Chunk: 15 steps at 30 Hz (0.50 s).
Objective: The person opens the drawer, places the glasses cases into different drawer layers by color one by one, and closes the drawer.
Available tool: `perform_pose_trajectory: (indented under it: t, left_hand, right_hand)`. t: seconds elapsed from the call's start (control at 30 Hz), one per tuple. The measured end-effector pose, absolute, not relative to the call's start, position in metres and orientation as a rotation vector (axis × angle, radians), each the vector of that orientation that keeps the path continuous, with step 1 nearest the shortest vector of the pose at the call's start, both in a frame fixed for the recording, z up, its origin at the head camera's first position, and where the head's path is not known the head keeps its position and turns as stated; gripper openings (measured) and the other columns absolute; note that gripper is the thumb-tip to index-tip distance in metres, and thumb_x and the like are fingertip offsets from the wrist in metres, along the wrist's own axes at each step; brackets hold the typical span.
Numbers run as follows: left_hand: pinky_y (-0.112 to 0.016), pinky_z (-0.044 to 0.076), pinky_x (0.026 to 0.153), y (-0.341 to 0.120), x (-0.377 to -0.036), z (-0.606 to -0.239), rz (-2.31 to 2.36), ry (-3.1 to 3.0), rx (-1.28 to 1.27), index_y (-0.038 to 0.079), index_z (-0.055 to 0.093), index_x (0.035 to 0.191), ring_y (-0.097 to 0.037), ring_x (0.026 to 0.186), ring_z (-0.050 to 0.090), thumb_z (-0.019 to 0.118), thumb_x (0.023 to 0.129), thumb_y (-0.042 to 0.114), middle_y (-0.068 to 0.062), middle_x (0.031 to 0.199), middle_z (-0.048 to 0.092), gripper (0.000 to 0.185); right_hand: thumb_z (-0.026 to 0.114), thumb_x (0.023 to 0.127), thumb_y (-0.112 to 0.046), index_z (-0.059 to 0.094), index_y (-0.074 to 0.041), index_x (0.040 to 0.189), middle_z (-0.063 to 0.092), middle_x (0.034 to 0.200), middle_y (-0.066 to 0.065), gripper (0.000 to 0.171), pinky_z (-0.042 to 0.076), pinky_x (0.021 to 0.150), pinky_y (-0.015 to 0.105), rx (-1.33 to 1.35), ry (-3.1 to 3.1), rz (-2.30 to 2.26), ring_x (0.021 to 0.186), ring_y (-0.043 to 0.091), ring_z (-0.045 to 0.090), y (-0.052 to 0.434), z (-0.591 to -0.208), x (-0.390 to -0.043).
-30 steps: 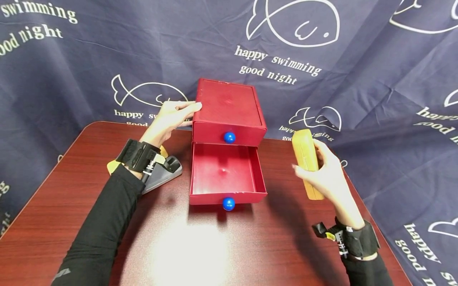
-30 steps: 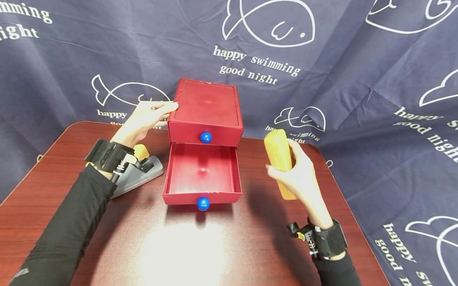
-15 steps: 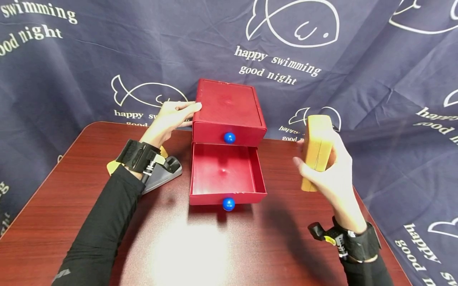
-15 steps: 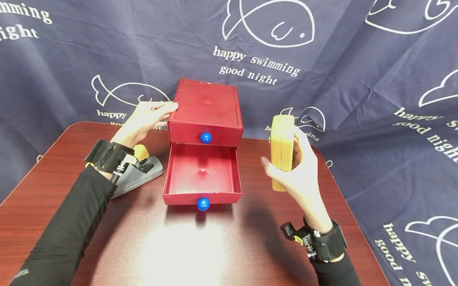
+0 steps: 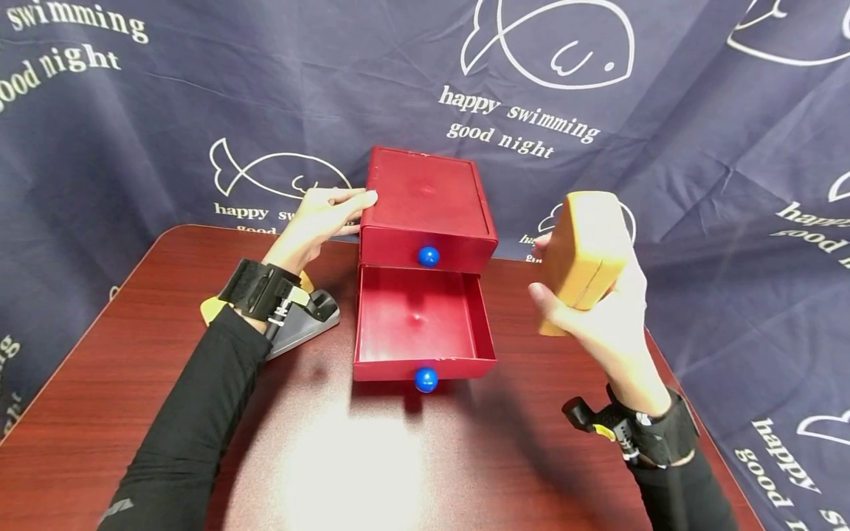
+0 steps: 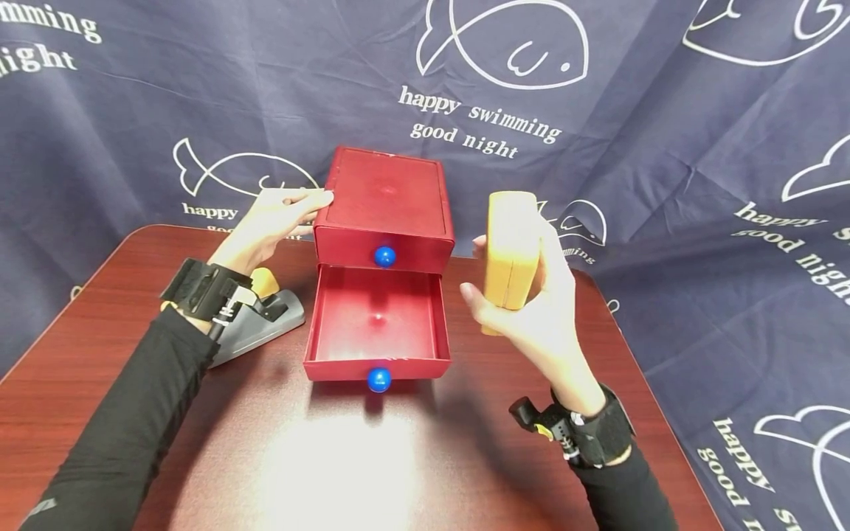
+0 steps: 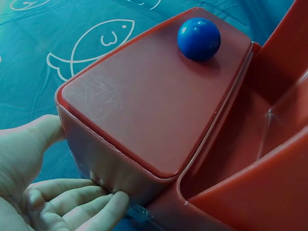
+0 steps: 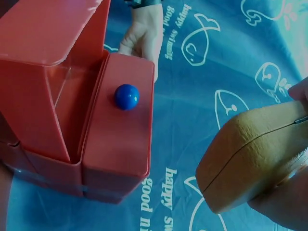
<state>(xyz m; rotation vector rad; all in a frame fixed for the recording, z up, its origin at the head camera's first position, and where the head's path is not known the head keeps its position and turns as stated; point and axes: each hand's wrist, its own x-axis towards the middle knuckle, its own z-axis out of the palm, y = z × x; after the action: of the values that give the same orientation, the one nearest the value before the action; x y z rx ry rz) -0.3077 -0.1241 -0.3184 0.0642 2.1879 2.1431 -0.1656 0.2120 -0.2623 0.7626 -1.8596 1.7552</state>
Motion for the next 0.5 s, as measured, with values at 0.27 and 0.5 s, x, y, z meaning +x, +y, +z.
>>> perform_pose_trajectory:
  t: [0.27,0.5]
  left_hand:
    - [-0.037,0.054,0.104,-0.125,-0.308,-0.318,2.123,2.189,0.064,0.008,0.056,0.145,-0.026,0.133,0.059,0.073,0.095,0.034,-0.01,0.148,0.057,0.059]
    - [-0.038,0.054,0.105,-0.126,-0.309,-0.318,2.124,2.194,0.073,0.007,0.057,0.145,-0.027,0.133,0.059,0.072,0.095,0.034,-0.011,0.148,0.058,0.059]
  right_hand:
    - [0.079,0.065,0.014,0.058,-0.007,0.12,0.076,0.102,0.006,0.063,0.055,0.083,0.024,0.851,-2.039,1.591,0.093,0.016,0.073,0.195,-0.254,-0.173]
    - [0.084,0.064,0.01,0.053,-0.009,0.135,0.072,0.111,-0.001,0.08,0.054,0.093,0.025,0.897,-2.214,1.471,0.098,0.018,0.068,0.179,-0.256,-0.179]
